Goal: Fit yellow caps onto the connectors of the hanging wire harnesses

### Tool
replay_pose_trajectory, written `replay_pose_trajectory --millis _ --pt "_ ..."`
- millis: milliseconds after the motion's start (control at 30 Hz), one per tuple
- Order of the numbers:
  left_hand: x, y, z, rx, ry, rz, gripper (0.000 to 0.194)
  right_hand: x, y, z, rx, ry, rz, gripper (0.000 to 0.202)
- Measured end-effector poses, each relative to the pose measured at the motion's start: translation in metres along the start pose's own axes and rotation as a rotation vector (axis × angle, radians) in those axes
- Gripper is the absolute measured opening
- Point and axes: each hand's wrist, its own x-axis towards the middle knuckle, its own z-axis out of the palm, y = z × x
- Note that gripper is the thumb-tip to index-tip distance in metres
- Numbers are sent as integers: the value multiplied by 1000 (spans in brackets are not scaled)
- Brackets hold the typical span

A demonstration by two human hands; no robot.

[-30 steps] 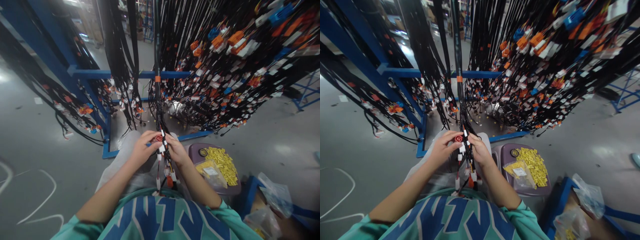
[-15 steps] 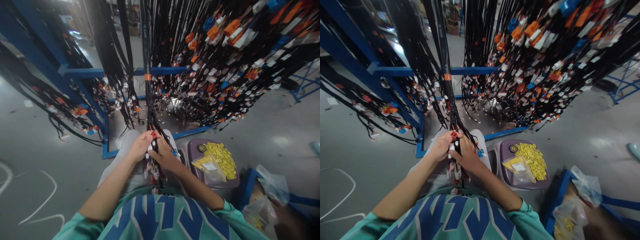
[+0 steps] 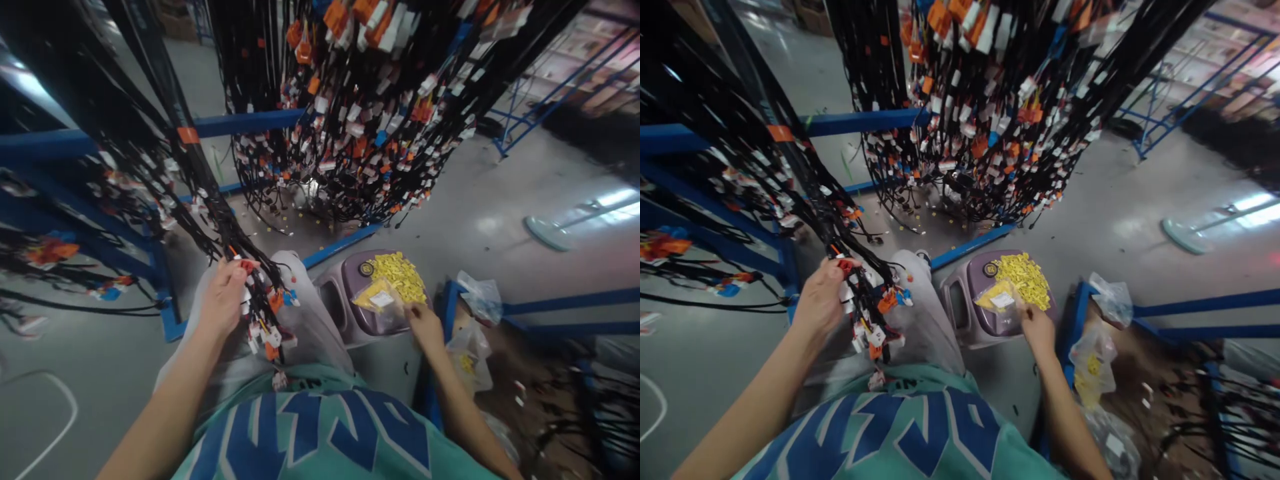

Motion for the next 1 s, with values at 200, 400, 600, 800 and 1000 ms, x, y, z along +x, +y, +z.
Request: replay_pose_trajectory --millis 200,400,600,800,1000 --pt "1 4 10 -267 -75 -91 43 -13 74 23 -50 -205 149 17" --pt "-2 12 11 -296 -169 -141 46 1 70 73 -68 -162 206 32" --pt "-2 10 8 -234 -121 -116 47 10 63 88 -104 -126 255 39" --pt "-3 13 12 -241 -129 -120 40 5 61 86 -21 -101 194 44" --pt "-2 11 12 -190 -115 -101 42 0 59 82 65 -54 201 43"
